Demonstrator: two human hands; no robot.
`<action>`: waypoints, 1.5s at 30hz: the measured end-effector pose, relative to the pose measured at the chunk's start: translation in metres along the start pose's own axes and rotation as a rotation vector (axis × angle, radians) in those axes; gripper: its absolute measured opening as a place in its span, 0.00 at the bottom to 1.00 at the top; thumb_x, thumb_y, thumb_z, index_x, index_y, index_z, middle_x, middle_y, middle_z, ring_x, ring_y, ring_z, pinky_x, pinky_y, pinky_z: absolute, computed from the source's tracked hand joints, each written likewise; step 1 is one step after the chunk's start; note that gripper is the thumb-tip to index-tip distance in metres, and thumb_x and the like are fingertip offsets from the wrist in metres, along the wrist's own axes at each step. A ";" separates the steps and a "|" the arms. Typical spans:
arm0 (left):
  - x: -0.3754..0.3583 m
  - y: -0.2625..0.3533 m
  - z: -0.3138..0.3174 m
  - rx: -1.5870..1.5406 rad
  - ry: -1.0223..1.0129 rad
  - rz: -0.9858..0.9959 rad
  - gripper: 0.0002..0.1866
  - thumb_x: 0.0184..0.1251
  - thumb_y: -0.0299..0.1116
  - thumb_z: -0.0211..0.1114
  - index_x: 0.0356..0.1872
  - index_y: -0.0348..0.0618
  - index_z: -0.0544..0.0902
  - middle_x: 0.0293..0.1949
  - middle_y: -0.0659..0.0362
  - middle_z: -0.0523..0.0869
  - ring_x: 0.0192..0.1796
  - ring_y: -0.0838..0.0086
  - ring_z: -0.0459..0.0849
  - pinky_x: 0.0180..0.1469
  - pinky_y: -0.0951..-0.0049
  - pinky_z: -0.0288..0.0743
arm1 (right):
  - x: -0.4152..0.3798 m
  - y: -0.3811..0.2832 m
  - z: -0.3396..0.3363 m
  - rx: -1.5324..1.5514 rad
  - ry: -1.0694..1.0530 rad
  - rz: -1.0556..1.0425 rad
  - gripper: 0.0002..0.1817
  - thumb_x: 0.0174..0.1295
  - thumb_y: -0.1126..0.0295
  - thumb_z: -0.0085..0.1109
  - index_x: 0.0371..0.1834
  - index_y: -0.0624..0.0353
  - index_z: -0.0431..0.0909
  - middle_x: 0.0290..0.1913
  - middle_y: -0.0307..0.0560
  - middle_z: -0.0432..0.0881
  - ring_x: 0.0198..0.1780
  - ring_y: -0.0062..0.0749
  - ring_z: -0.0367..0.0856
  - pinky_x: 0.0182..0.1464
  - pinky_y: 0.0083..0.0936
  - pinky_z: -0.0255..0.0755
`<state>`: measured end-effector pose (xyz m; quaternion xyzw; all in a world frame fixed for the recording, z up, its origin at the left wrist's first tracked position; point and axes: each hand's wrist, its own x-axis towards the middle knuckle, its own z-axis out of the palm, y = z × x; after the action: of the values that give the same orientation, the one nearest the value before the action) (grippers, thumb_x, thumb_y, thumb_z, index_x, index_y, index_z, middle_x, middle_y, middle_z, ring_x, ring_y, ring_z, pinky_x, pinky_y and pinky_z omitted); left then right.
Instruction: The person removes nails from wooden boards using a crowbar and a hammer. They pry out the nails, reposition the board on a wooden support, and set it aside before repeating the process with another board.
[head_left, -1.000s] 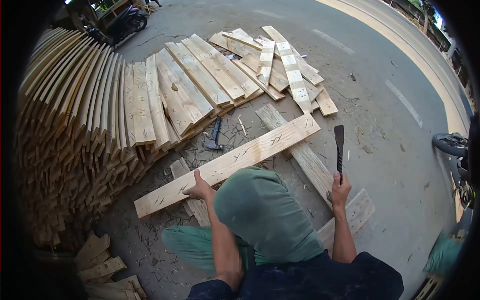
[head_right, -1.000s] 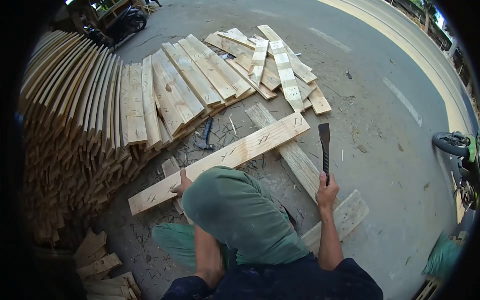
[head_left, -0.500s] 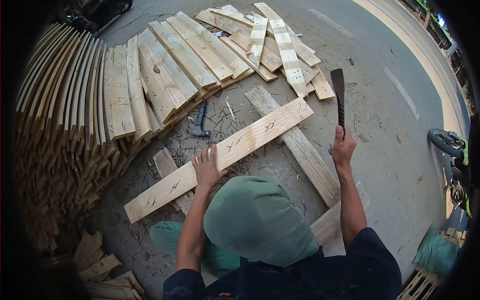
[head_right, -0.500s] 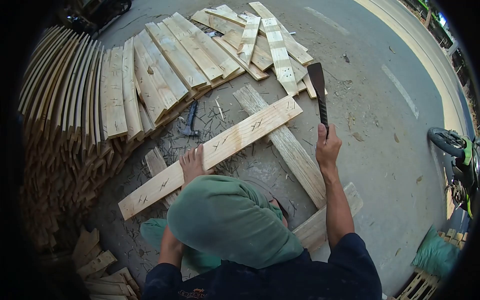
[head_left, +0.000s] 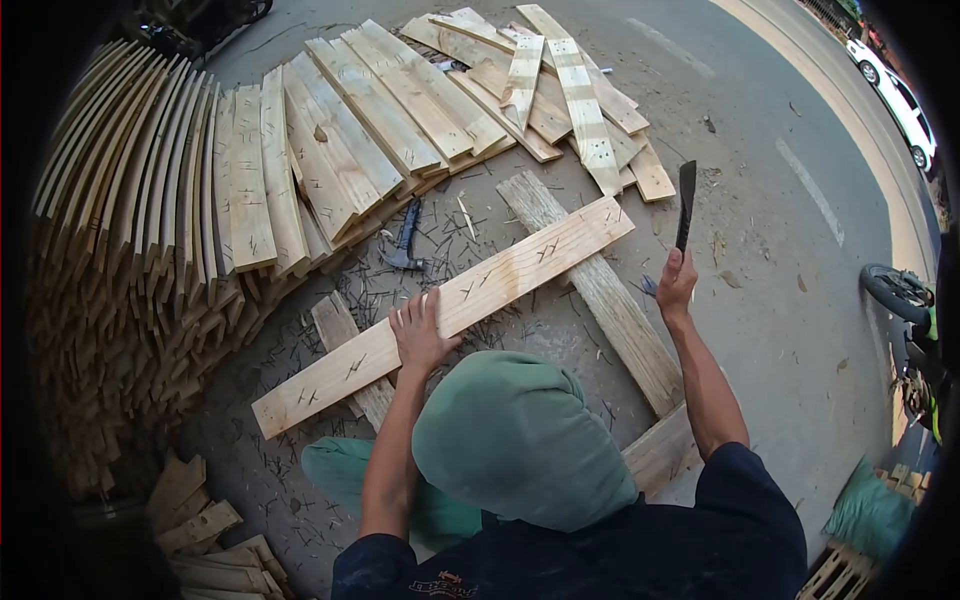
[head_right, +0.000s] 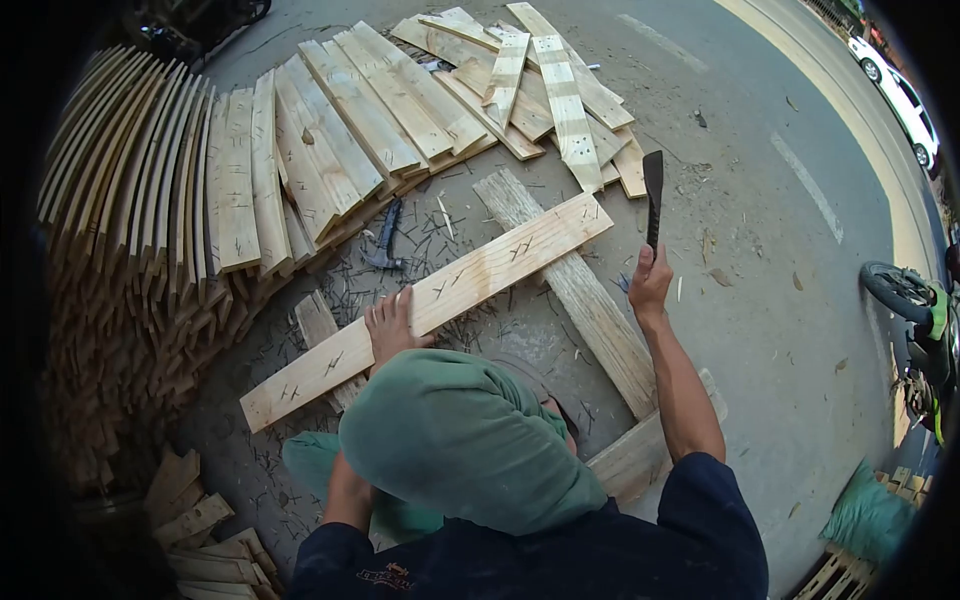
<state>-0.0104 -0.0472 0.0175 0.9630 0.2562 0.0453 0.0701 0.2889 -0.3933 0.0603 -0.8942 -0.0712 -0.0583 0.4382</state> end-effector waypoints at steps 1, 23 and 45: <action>-0.001 0.000 0.000 -0.007 0.027 0.003 0.59 0.34 0.54 0.82 0.74 0.58 0.59 0.65 0.56 0.66 0.71 0.59 0.59 0.76 0.45 0.41 | 0.006 0.038 0.014 -0.260 -0.277 -0.017 0.35 0.74 0.41 0.39 0.43 0.68 0.80 0.35 0.73 0.82 0.46 0.68 0.82 0.46 0.53 0.73; 0.003 0.005 -0.006 0.003 -0.001 0.005 0.59 0.35 0.53 0.82 0.74 0.57 0.59 0.66 0.55 0.66 0.71 0.58 0.60 0.76 0.46 0.44 | 0.030 -0.042 -0.072 -0.203 0.159 -0.262 0.27 0.75 0.47 0.46 0.32 0.62 0.72 0.18 0.51 0.72 0.18 0.42 0.72 0.23 0.39 0.65; -0.008 -0.004 -0.001 -0.011 0.004 -0.002 0.58 0.36 0.55 0.81 0.73 0.57 0.60 0.66 0.58 0.66 0.71 0.60 0.62 0.76 0.47 0.44 | -0.007 0.094 -0.010 -0.648 -0.254 -0.333 0.27 0.74 0.45 0.44 0.36 0.62 0.73 0.21 0.62 0.77 0.24 0.59 0.80 0.25 0.50 0.68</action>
<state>-0.0192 -0.0477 0.0171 0.9622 0.2572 0.0487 0.0751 0.2984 -0.4583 -0.0076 -0.9625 -0.2471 -0.0367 0.1053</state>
